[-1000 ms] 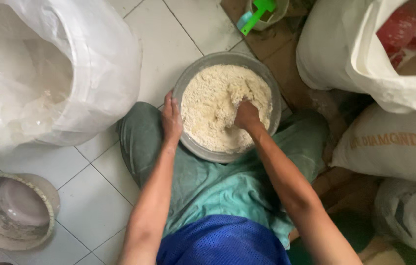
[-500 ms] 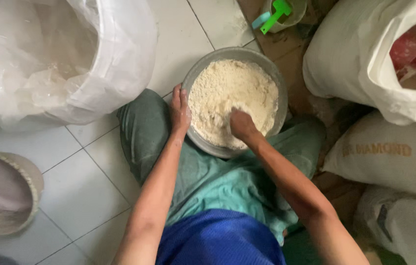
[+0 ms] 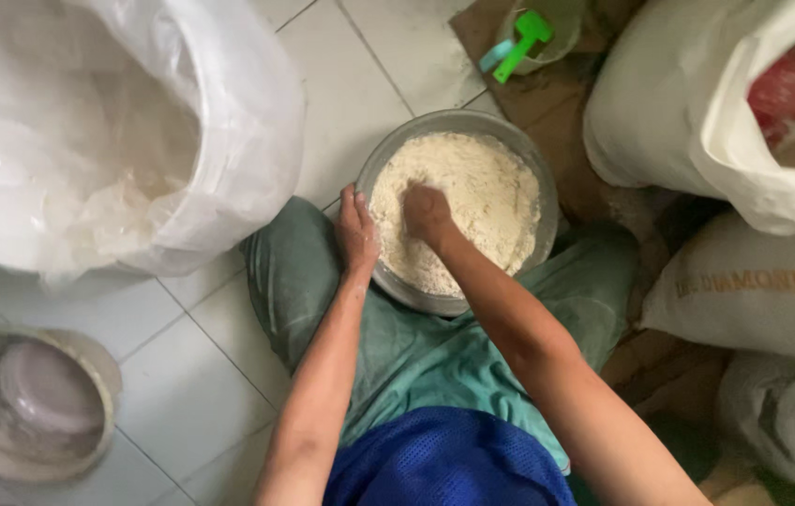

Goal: The person pours a white powder from a plastic bag into a metal bowl containing a yellowish mixture. They add water from a basket and then scoop flour from a large sack using a red scoop, mixing everything by hand into a dough.

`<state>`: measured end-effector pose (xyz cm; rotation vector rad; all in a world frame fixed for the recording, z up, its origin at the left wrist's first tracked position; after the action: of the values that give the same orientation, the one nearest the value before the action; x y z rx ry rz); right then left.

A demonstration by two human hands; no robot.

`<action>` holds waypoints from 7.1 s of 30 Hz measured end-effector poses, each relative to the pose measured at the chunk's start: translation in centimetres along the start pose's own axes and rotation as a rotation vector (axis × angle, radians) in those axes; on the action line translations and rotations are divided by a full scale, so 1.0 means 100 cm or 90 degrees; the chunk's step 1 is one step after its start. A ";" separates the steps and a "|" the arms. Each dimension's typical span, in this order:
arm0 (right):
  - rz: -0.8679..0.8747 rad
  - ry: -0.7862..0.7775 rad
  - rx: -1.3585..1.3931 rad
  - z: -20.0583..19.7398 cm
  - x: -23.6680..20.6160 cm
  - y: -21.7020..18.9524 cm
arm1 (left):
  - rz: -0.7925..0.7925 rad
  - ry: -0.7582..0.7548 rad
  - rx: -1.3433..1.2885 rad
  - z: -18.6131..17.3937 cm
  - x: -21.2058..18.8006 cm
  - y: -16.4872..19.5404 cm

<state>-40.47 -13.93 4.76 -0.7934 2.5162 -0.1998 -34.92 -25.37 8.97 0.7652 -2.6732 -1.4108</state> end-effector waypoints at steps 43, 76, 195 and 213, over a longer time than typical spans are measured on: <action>0.318 0.106 0.136 0.017 -0.048 0.108 | -0.013 0.028 -0.158 0.012 -0.013 -0.012; 0.001 -0.084 0.051 0.015 -0.097 0.051 | -0.031 0.032 -0.224 0.000 -0.010 -0.010; 0.056 0.095 0.131 0.032 -0.130 0.089 | -0.105 -0.168 0.023 0.057 -0.077 -0.055; 0.159 -0.121 0.097 0.033 -0.065 0.100 | -0.242 -0.260 -0.180 0.065 -0.082 -0.071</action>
<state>-39.17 -1.96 1.79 -0.4118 2.3592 -0.2163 -26.37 -20.10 1.25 1.1001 -2.5883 -2.1964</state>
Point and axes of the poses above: each hand's wrist, its own x-axis towards the middle knuckle, its own z-axis out of the palm, y = z × x, the point moved 6 cm from there along x, towards the middle knuckle, and after that the axes turned 9 degrees about x, right-handed, at the moved point
